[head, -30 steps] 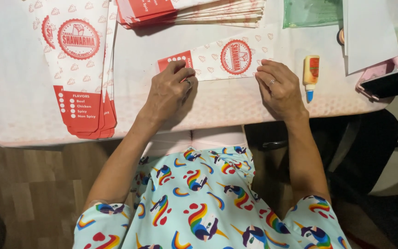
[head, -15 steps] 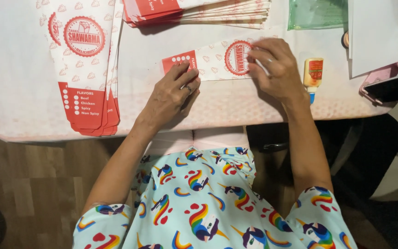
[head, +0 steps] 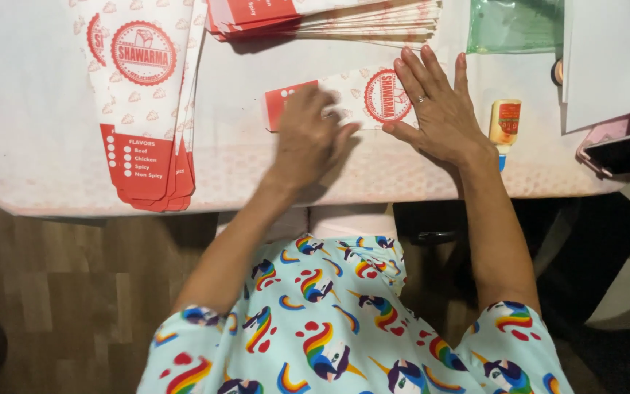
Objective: The person applies glue to the edges of paper shawarma packaging by hand using a small glue bottle and then presses the edges together to seal the packages, handling one package at a time and stacking the completed ones.
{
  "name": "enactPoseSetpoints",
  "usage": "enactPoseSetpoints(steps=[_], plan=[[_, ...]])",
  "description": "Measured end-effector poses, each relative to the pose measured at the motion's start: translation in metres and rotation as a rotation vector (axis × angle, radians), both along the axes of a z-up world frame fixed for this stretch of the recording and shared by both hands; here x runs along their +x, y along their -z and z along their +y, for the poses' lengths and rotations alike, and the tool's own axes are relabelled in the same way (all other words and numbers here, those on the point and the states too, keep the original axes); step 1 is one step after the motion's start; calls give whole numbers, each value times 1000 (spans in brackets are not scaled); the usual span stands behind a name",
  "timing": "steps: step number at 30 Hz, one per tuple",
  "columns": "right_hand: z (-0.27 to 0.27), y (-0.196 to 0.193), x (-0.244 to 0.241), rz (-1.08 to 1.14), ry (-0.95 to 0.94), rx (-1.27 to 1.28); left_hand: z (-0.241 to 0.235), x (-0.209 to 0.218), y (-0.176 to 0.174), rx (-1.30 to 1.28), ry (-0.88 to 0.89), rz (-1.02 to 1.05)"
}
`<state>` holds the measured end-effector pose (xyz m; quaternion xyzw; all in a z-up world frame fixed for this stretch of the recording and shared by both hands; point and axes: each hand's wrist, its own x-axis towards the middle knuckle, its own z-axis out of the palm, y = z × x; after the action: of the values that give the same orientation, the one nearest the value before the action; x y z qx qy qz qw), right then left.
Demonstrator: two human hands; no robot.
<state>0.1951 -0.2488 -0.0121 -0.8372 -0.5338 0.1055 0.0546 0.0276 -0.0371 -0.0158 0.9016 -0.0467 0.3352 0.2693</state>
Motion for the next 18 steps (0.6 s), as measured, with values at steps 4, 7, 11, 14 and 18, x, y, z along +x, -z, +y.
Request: enactPoseSetpoints(steps=[4, 7, 11, 14, 18], plan=[[3, -3, -5, 39, 32, 48, -51, 55, 39, 388, -251, 548], [1, -3, -8, 9, 31, 84, -41, 20, 11, 272, -261, 662], [1, -3, -6, 22, 32, 55, -7, -31, 3, 423, -325, 911], [1, -10, -8, -6, 34, 37, 4, -55, -2, 239, -335, 1004], [27, -60, -36, 105, 172, -49, 5, -58, -2, 181, -535, 886]])
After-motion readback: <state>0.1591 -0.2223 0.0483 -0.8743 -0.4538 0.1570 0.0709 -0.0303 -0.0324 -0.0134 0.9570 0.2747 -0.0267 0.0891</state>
